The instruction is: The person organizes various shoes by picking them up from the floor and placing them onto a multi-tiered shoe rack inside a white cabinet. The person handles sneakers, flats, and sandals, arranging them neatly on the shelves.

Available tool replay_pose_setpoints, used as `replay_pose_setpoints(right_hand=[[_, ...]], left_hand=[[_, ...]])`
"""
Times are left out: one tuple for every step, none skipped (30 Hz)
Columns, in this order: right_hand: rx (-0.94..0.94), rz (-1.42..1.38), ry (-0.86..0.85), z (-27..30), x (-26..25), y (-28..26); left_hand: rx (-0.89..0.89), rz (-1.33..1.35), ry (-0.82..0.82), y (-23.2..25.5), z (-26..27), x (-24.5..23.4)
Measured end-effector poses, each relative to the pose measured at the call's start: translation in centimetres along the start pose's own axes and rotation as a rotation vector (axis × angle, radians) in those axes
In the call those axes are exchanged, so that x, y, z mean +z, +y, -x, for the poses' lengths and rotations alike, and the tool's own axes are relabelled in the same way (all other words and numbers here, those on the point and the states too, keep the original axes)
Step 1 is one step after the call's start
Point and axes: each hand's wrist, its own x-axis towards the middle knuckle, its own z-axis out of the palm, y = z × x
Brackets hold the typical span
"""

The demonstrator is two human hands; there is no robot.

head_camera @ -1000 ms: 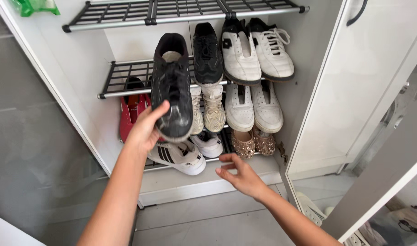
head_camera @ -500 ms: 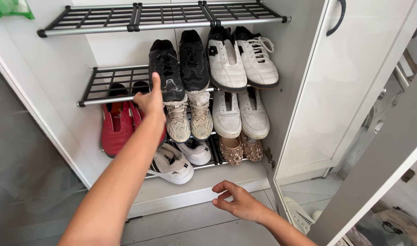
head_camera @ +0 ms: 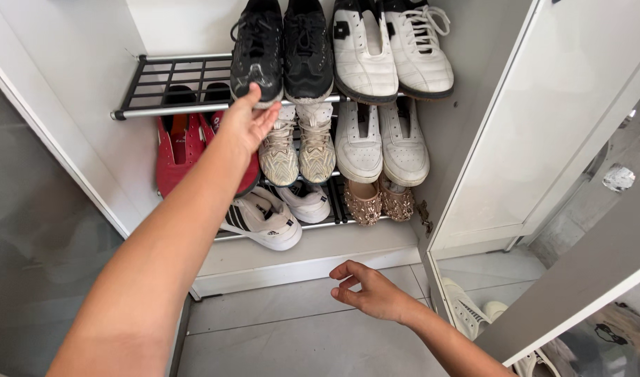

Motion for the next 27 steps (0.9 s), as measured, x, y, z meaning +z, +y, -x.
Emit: replay_pose_setpoints(right_hand=[[0.015,0.015,0.001,0.0,0.0,0.2],[0.013,0.021,-0.003,0.0,0.0,0.4],[0.011,0.028,-0.006,0.0,0.0,0.6],[0.009,0.033,-0.011,-0.1,0.1,0.9],[0.013,0.049,-0.009,-0.3,0.1,1.1],[0.018,0.064,-0.013,-0.5,0.1,1.3],[0.023,0.079,-0.017,-0.8,0.1,1.6],[0.001,0.079,0.021,-1.1,0.3,1.8],[-0.021,0.078,0.06,-1.5,0.3,2.0],[-0.032,0.068,0.081,-1.4,0.8,2.3],[-0.032,0.096,0.119,-1.5,0.9,2.6],[-0.032,0.12,0.155,-1.8,0.9,2.6],[-0.027,0.097,0.188,-1.9,1.0,2.7],[-0.027,0.076,0.225,-2.0,1.3,2.7],[-0.068,0.073,0.224,-2.0,1.5,2.8],[-0.112,0.074,0.234,-2.1,2.2,2.7],[-0.07,0.088,0.202,-2.2,3.5,2.7],[-0.033,0.107,0.175,-2.1,3.9,2.8],[0.004,0.126,0.148,-1.9,4.5,3.1],[0.033,0.136,0.086,-2.1,5.5,3.3],[0.061,0.146,0.023,-2.4,6.7,3.6],[0.086,0.16,-0.033,-2.7,7.7,4.1],[0.094,0.181,-0.121,-2.8,8.8,4.7],[0.105,0.201,-0.206,-2.7,10.1,5.4],[0.115,0.221,-0.291,-2.3,11.2,5.9],[0.103,0.238,-0.36,-2.1,12.1,6.5],[0.09,0.256,-0.429,-1.7,12.9,7.0]], left_hand=[[-0.004,-0.019,-0.022,0.4,-0.9,-0.4],[-0.008,-0.035,-0.044,0.6,-1.8,-0.5],[0.009,-0.045,-0.001,0.5,-2.8,-0.4],[0.025,-0.056,0.043,0.3,-3.7,-0.3],[0.041,-0.068,0.088,0.0,-4.7,-0.2],[0.011,-0.101,0.13,-0.5,-5.5,-0.2],[-0.019,-0.134,0.172,-1.1,-6.4,-0.1],[-0.055,-0.166,0.225,-1.9,-7.0,-0.5],[-0.032,-0.251,0.26,-2.0,-7.8,-0.7],[-0.025,-0.341,0.31,-2.6,-8.0,-1.7],[0.06,-0.392,0.336,-3.4,-7.8,-2.7],[0.142,-0.45,0.362,-4.4,-7.3,-3.6],[0.238,-0.506,0.293,-5.8,-6.4,-4.0],[0.339,-0.563,0.22,-7.4,-4.6,-4.4],[0.32,-0.76,0.149,-9.0,-2.4,-5.0],[0.3,-0.95,0.061,-10.8,0.3,-6.0],[0.304,-1.137,-0.135,-13.0,3.8,-8.2],[0.309,-1.312,-0.346,-14.8,6.5,-9.8],[0.143,-1.468,-0.664,-16.4,8.9,-11.3],[-0.115,-1.627,-0.901,-18.7,11.5,-12.7],[-0.413,-1.792,-0.948,-20.7,14.3,-15.0],[-0.52,-1.775,-1.104,-23.0,17.3,-17.4],[-0.721,-1.861,-1.195,-25.9,20.4,-19.1],[-0.842,-1.886,-1.402,-28.2,23.4,-21.3],[-0.961,-1.787,-1.418,-30.1,26.7,-23.8],[-1.065,-1.841,-1.458,-31.9,30.0,-25.8],[-0.969,-1.835,-1.572,-33.1,32.7,-27.8]])
